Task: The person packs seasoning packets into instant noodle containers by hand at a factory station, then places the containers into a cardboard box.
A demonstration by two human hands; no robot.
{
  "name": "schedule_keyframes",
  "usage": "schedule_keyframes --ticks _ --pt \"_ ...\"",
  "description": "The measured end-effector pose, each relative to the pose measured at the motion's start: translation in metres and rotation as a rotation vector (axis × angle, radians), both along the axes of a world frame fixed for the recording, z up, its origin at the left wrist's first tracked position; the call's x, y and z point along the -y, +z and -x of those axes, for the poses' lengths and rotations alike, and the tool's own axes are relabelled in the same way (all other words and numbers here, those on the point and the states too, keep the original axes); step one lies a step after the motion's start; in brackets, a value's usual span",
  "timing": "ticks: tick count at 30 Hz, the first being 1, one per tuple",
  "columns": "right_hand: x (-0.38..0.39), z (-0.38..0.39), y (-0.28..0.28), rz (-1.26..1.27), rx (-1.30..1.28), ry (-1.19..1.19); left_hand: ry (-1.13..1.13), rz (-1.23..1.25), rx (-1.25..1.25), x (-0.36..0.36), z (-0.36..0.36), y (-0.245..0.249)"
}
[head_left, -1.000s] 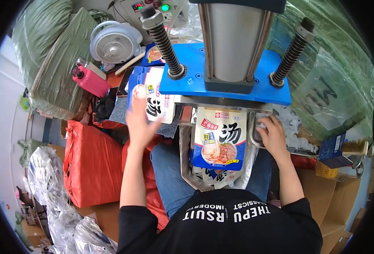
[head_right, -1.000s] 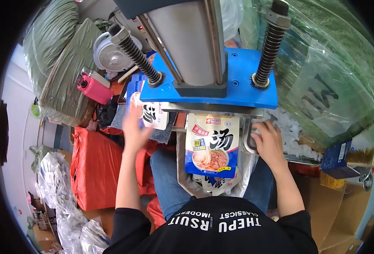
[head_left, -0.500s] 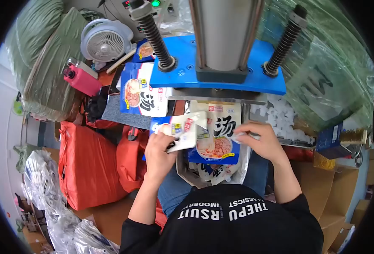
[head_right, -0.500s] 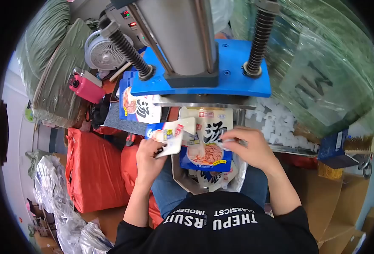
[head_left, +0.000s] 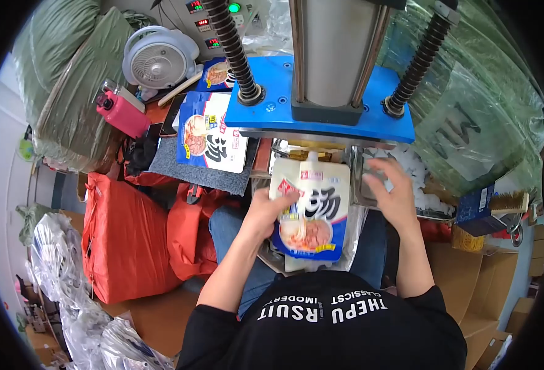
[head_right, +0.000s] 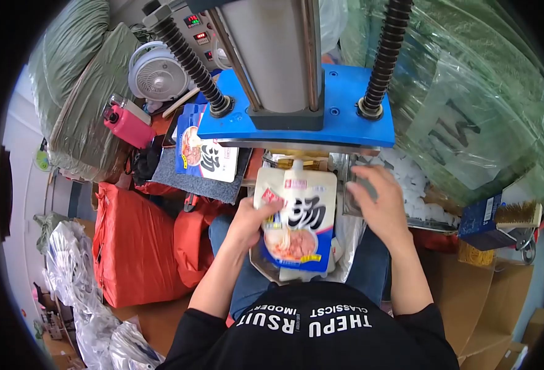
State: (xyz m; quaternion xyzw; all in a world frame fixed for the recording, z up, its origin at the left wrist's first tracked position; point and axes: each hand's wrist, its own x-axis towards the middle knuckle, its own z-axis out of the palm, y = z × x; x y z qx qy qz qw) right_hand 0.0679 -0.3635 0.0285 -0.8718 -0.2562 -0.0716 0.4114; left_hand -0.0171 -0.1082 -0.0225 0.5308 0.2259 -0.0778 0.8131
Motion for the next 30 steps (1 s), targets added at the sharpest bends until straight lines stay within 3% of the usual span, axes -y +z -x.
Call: schedule_keyframes --ticks 2,4,6,7,9,10,11,12,14,15,17,22,24,25,28,30 --pt "0.000 -0.014 -0.009 0.044 0.161 -0.085 0.050 0.040 0.056 0.000 -0.022 -0.011" --pt "0.004 -0.027 -0.040 0.460 0.288 -0.116 0.072 0.071 0.064 0.002 -0.032 -0.021" --pt "0.005 -0.038 -0.069 0.389 0.321 -0.143 0.036 0.060 0.059 0.000 -0.035 -0.026" --pt "0.004 -0.040 -0.063 0.403 0.322 -0.135 -0.024 -0.064 0.053 -0.005 -0.036 -0.022" --pt "0.004 -0.043 -0.067 0.439 0.344 -0.134 -0.307 -0.693 -0.002 -0.040 -0.038 -0.006" --pt "0.004 -0.047 -0.068 0.431 0.348 -0.125 -0.222 -0.931 0.145 -0.060 -0.035 0.004" --pt "0.006 -0.046 -0.068 0.362 0.300 -0.145 0.111 -1.143 0.268 -0.071 -0.030 0.018" --pt "0.008 -0.045 -0.067 0.292 0.252 -0.165 0.250 -1.539 0.518 -0.104 -0.030 0.025" --pt "0.012 -0.040 -0.063 0.253 0.264 -0.176 0.019 -1.517 0.440 -0.122 -0.005 0.033" --pt "0.016 -0.038 -0.065 0.112 0.166 -0.211 -0.124 -2.019 0.309 -0.125 0.021 -0.026" --pt "0.022 -0.037 -0.070 -0.166 -0.003 -0.224 -0.159 -1.809 0.390 -0.117 0.049 -0.018" --pt "0.019 -0.033 -0.061 -0.297 -0.136 -0.219 0.131 -1.596 0.498 -0.113 0.032 -0.014" --pt "0.011 -0.019 -0.046 -0.546 -0.492 -0.108 0.310 -1.546 0.636 -0.100 0.022 -0.002" --pt "0.008 -0.010 -0.042 -0.573 -0.568 -0.025 0.269 -1.533 0.546 -0.085 0.026 0.015" --pt "-0.006 0.013 -0.015 -0.212 -0.523 0.219 0.104 -1.413 0.469 -0.055 0.046 0.024" --pt "-0.018 0.010 0.019 -0.003 -0.290 0.404 -0.042 -1.319 0.512 -0.037 0.048 0.038"
